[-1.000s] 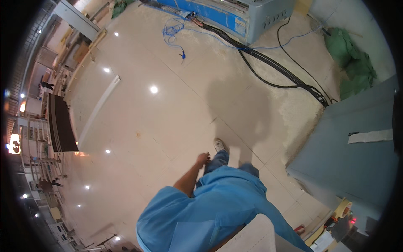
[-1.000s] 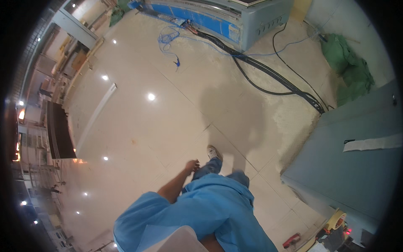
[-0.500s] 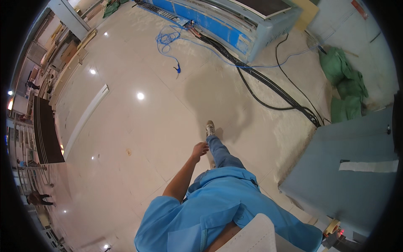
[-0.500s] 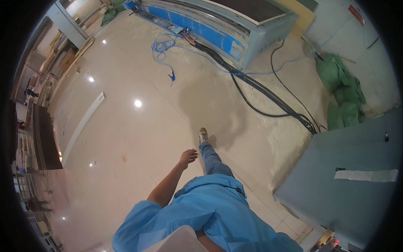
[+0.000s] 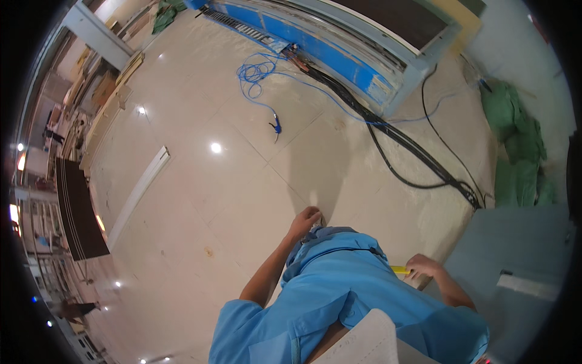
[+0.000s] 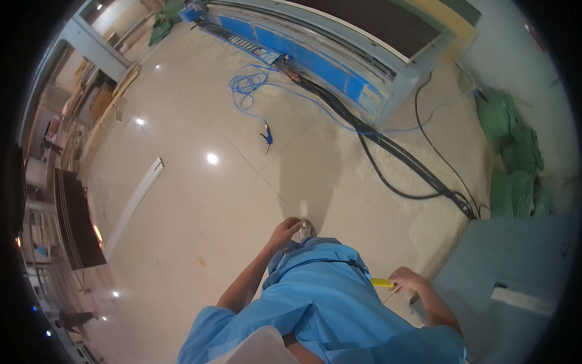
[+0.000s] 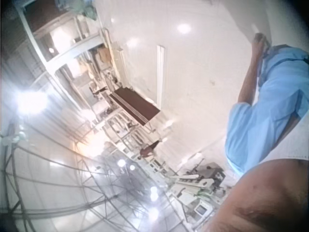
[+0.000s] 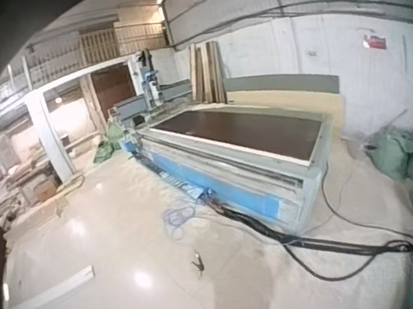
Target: The person carries a large dark wood panel with white stripes and places it onto a machine bed. They then use a yellow utility knife to trim or adjust the panel edges and remove debris from the machine surface.
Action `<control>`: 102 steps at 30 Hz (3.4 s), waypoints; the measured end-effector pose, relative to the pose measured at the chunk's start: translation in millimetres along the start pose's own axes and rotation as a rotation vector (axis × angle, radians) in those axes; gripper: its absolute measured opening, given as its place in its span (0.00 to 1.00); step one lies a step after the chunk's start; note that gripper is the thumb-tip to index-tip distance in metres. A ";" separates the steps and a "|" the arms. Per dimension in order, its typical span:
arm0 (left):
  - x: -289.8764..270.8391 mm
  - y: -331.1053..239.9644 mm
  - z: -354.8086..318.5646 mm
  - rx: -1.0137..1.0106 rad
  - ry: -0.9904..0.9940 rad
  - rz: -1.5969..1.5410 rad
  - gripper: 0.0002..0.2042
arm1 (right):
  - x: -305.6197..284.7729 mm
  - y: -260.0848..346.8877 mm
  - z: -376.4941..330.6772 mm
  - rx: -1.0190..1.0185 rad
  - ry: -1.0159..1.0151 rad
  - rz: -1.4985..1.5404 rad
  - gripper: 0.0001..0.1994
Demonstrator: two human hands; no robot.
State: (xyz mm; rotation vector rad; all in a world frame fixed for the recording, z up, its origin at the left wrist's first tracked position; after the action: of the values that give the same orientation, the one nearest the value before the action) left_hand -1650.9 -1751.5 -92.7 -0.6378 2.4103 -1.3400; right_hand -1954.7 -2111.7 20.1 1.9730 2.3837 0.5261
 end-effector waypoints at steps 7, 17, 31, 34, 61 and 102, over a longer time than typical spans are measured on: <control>-13.8 -173.7 67.2 0.557 0.277 0.581 0.29 | -91.1 281.8 31.8 -0.336 -0.040 -0.473 0.12; -200.2 -197.1 210.9 0.410 -0.027 -0.670 0.21 | -72.0 535.7 127.0 -0.858 0.175 0.074 0.19; -281.4 -347.8 411.2 0.230 0.512 -0.518 0.26 | -204.8 678.7 130.9 -1.138 0.210 0.681 0.17; -277.4 -372.1 454.3 0.225 0.433 -0.428 0.27 | -249.2 703.1 134.8 -1.015 0.116 0.775 0.16; -222.2 -226.8 484.1 -0.370 -0.361 -0.636 0.27 | -716.2 932.4 55.9 -0.148 -0.889 -1.429 0.12; -278.6 -98.8 416.1 -0.354 -0.176 -0.396 0.23 | -393.1 317.9 161.4 -0.458 -0.494 0.774 0.11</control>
State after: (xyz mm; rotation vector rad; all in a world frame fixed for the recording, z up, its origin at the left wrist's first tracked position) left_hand -1195.4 -1951.4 -207.7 -1.3246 2.4756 -0.9313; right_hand -1534.6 -2397.6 -132.7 2.3555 1.0637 0.4464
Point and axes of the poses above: each hand's wrist, its own z-axis towards the middle knuckle, its own x-axis out of the palm, y = z × x, the point moved 1 cm from there along z, towards the middle knuckle, and after that the axes turned 15 degrees about y, right-handed, at the moved point
